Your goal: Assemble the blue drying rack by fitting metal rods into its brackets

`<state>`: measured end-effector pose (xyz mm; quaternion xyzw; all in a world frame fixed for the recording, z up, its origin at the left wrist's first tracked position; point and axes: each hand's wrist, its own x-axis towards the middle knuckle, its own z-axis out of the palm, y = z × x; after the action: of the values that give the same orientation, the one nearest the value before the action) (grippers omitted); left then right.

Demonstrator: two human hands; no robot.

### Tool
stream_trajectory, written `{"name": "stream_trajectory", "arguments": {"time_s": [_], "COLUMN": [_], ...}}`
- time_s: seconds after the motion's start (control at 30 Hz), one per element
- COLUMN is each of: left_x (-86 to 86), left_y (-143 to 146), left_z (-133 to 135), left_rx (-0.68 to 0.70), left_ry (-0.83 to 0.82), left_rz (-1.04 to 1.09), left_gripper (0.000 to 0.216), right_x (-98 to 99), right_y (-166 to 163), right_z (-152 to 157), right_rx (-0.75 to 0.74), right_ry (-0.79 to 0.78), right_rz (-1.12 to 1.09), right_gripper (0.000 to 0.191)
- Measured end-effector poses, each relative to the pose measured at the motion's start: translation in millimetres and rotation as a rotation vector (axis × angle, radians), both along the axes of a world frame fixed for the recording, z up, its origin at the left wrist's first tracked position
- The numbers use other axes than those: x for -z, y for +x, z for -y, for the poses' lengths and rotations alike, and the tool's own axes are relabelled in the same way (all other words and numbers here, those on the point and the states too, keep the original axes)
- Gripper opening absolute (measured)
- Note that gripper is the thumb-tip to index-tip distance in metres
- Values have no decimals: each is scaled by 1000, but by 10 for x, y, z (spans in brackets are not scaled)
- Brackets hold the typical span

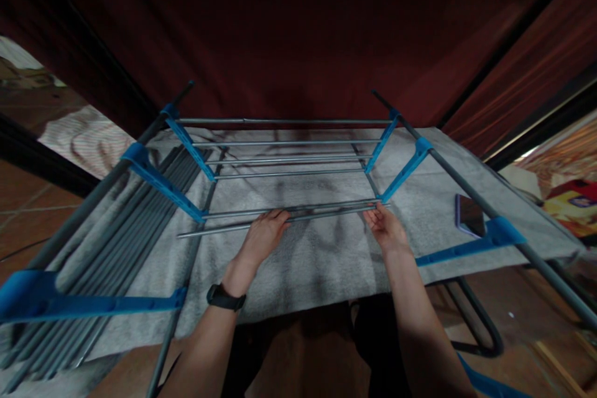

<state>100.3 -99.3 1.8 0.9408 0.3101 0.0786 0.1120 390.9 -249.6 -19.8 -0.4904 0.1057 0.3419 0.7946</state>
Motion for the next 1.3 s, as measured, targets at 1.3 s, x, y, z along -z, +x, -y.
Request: {"name": "stream_trajectory", "arguments": {"time_s": [1.3], "left_x": [-25], "left_y": [-35], "left_z": [-12], "left_rx": [-61], "left_ry": [14], "left_rz": [-43], "left_gripper": [19], "right_x": [85], "right_y": [93], "right_z": [83], "right_rx": [-113], "right_ry": [-51], "right_rz": [15], "right_gripper": [23]}}
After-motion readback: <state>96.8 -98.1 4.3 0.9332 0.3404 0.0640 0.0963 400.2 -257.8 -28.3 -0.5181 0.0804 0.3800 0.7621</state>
